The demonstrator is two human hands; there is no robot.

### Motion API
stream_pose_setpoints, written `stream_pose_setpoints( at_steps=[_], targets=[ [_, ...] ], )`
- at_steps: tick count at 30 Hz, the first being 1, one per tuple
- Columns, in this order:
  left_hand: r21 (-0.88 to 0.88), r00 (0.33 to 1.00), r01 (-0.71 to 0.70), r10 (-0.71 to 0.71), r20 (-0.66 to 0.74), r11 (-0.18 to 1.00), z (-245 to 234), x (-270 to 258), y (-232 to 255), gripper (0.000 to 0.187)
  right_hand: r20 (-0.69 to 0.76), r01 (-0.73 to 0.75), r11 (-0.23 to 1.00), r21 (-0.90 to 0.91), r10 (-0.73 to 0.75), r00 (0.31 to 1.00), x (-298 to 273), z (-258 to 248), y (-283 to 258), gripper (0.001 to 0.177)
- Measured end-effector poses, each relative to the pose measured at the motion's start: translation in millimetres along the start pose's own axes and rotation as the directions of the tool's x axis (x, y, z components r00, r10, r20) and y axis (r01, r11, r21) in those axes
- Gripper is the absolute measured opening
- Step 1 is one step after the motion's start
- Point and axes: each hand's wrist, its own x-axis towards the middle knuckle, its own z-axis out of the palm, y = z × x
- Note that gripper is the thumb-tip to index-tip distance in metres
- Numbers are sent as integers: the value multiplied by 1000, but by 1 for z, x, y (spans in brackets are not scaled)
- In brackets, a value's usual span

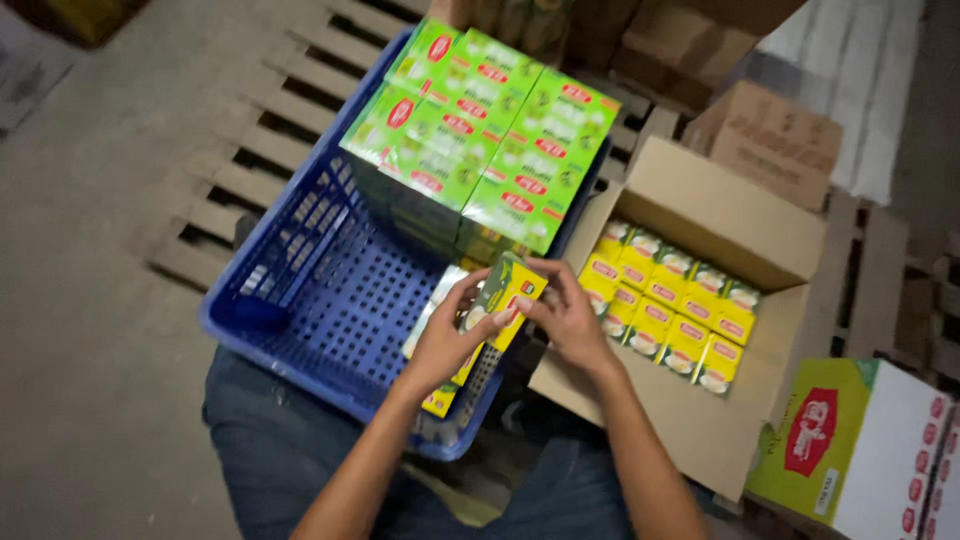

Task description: The person transfers small yellow and green tea boxes from a cardboard carton into a blue plastic basket. They pick up the boxes one at a time and place them into the basket, arranging them in rows.

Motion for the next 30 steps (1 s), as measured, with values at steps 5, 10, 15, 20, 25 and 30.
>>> stream_pose_setpoints(
  at_steps=[5,10,15,20,25,30],
  targets=[
    [146,993,118,-113,-42,982,-16,-18,-16,90,-111,85,984,-158,-103,988,-7,-1,-2,60],
    [360,992,117,-93,-83,926,-29,-33,-77,71,-155,202,979,17,-197,968,-3,-2,5,51],
    [547,992,128,-100,-81,827,-12,-38,-112,63,-168,361,739,-569,-534,829,-9,10,-9,23],
    [603,987,161,-127,-98,781,3,-34,-143,65,152,267,324,-908,-339,928,-15,26,24,37],
    [667,975,203,-213,-68,716,3,-30,-144,65,218,208,-95,-974,-103,971,-17,37,33,56],
    [751,944,165,-324,68,639,-9,-27,-120,91,221,217,142,-966,18,975,-14,37,13,58]
  ],
)
